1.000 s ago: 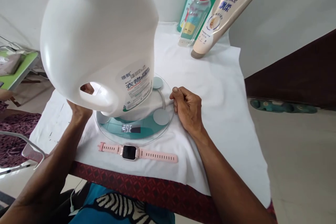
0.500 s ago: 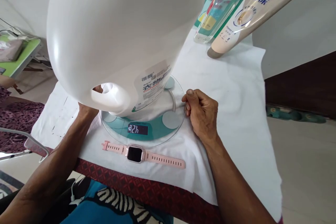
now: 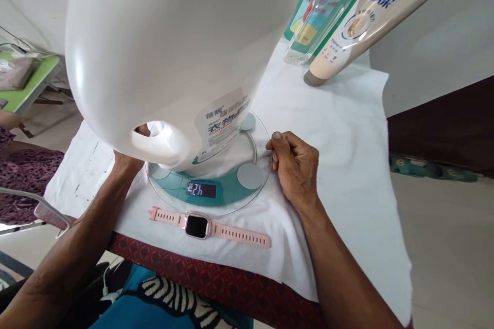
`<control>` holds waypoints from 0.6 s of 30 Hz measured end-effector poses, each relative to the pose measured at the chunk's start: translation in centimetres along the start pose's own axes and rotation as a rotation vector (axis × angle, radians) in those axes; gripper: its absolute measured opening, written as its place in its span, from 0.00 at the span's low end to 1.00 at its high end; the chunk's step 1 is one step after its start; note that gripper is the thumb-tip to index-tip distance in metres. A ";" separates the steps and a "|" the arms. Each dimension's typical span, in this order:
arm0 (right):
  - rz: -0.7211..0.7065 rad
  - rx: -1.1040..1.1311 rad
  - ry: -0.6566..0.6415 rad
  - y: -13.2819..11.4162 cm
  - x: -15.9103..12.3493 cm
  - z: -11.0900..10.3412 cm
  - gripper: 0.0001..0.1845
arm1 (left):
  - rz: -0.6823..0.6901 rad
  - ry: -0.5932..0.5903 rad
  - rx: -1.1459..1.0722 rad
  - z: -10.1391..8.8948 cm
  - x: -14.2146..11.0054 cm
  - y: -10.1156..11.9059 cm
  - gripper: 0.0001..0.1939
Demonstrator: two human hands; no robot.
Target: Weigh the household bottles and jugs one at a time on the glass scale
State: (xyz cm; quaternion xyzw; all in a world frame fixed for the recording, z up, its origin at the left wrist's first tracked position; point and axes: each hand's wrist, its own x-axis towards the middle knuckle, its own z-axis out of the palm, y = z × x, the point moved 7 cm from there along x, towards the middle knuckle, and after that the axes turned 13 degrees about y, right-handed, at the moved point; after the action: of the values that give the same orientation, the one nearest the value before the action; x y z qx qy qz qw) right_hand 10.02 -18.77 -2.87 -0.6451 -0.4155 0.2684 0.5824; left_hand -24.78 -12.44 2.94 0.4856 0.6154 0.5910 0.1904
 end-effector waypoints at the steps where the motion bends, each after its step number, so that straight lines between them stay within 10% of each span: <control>1: 0.000 -0.003 -0.002 -0.1 0.0 0.0 0.24 | -0.005 -0.006 -0.018 0.0 0.0 0.1 0.28; 10: -0.005 -0.020 -0.004 -0.3 -0.1 0.0 0.25 | -0.144 -0.017 -0.100 0.1 -0.4 0.8 0.32; 18: 0.001 -0.011 -0.006 -0.3 0.0 0.1 0.26 | -0.004 0.015 -0.083 -0.6 -0.5 2.4 0.29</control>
State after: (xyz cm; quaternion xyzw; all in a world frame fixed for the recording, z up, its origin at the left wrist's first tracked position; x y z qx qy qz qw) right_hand 9.89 -18.70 -2.59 -0.6477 -0.4185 0.2682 0.5774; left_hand -24.14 -13.56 5.10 0.4716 0.5926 0.6193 0.2070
